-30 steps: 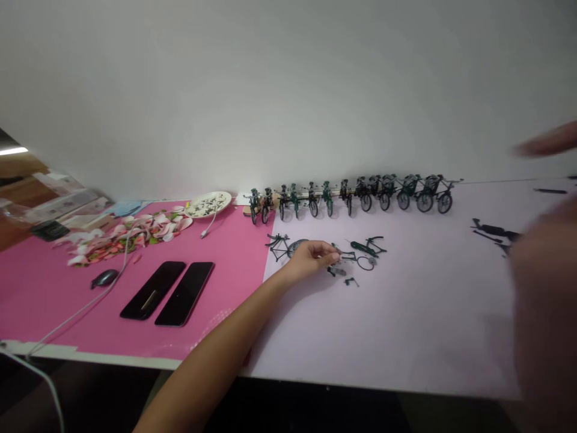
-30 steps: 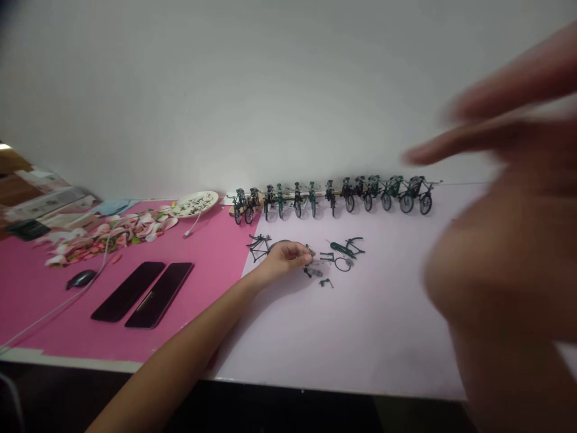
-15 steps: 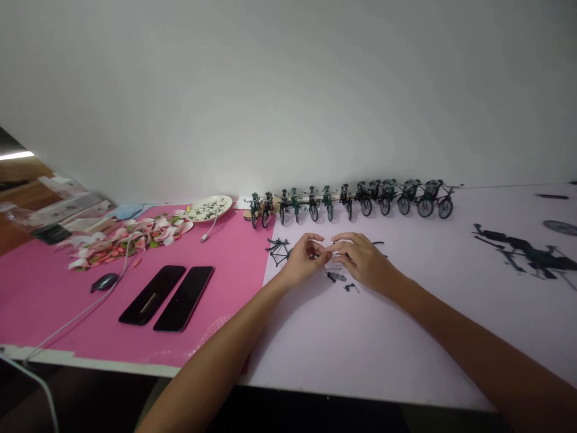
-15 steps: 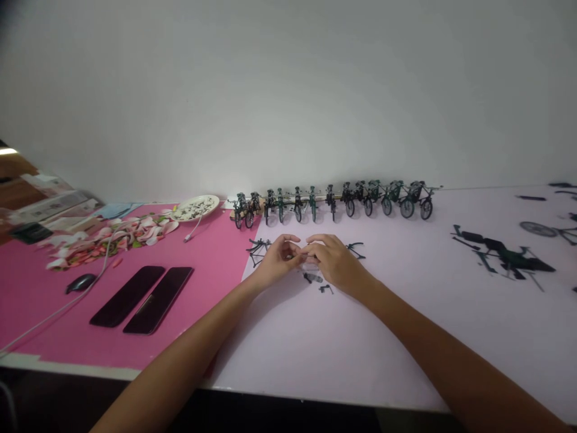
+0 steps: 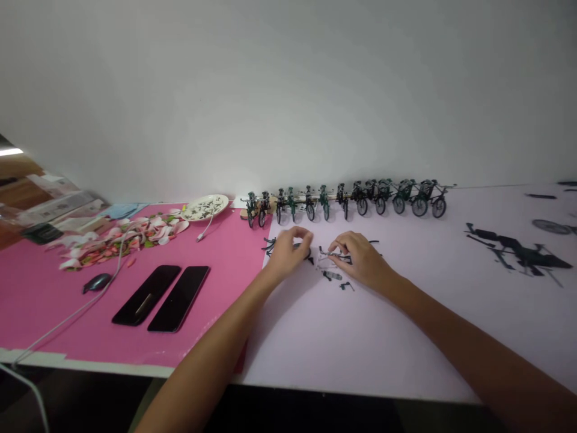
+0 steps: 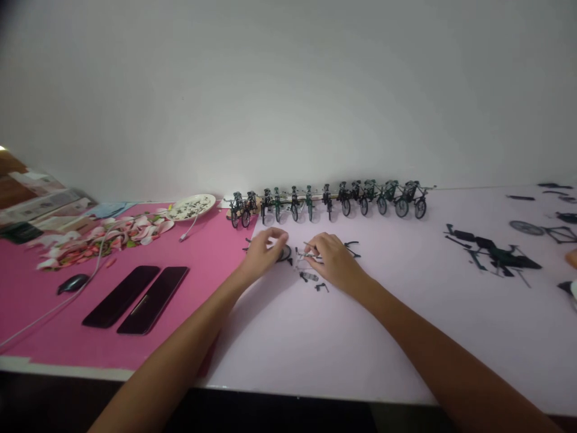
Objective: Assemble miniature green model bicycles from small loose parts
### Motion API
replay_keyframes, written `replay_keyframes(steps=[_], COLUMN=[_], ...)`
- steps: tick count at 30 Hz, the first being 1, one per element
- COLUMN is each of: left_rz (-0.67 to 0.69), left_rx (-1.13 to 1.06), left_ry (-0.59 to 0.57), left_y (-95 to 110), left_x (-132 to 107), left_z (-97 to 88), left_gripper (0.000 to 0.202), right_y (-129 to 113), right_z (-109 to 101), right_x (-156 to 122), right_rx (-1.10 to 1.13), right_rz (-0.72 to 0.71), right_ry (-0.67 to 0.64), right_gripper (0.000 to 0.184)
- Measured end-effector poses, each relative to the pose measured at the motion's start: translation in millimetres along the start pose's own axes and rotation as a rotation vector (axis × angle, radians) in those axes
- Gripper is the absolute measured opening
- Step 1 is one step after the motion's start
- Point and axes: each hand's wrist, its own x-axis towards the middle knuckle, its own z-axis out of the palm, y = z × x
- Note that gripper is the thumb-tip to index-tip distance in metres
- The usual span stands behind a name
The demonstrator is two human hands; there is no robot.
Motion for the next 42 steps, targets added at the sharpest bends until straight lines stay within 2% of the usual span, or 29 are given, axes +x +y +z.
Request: replay_keyframes(steps=[2, 4, 7, 9, 12, 17, 19, 22, 27, 30, 35, 42], left_rz=[0.004, -0.109, -0.290, -0.356, -0.368, -0.329, -0.330, -0.309, -0.234, -0.158, -0.134, 0.071], left_rx=[0.288, 0.493, 0.662, 0.689, 0.718, 0.785, 0.778, 0.720, 0.426, 0.245, 0.089, -0.016], left_ry=[0.142, 0.198, 0.129, 0.031, -0.065, -0.059, -0.020, 0.098, 0.218, 0.259, 0.303, 0.323], left_y=[-7.3, -19.4, -39.7, -49.9, -57.1, -52.6, -47.7, -40.3, -34.7, -33.1, -27.1, -26.8], left_x=[7.8, 14.6, 20.1, 20.9, 20.3, 19.3, 19.4, 20.1, 23.4, 25.2, 24.7, 19.7], left_z=[-18.1, -34.7, -49.4, -52.3, -50.9, -47.9, -48.6, -51.7, -55.7, -53.4, -43.7, -26.3], left_gripper=[0.026, 0.028, 0.040, 0.041, 0.037, 0.027, 0.027, 0.029, 0.030, 0.030, 0.032, 0.024], right_y=[1.2, 2.2, 2.9, 2.3, -0.2, -4.6, -5.6, -6.8, -10.5, -13.1, -16.3, -14.1], right_z=[-4.4, -7.8, -8.3, -5.9, -1.1, 3.4, 4.0, 4.2, 3.8, 4.6, 7.9, 13.5], right_x=[0.0, -0.1, -0.8, -1.9, -3.9, -5.2, -5.3, -5.4, -4.1, -2.2, -0.2, 0.0], right_rx=[0.067, 0.145, 0.207, 0.223, 0.235, 0.285, 0.294, 0.301, 0.314, 0.335, 0.399, 0.725], right_rz=[0.124, 0.226, 0.294, 0.310, 0.326, 0.304, 0.307, 0.325, 0.349, 0.363, 0.443, 0.607], right_ry=[0.020, 0.059, 0.097, 0.076, 0.030, 0.034, 0.041, 0.045, 0.046, 0.069, 0.117, 0.175], right_gripper=[0.021, 0.032, 0.039, 0.038, 0.035, 0.036, 0.036, 0.036, 0.038, 0.040, 0.044, 0.056])
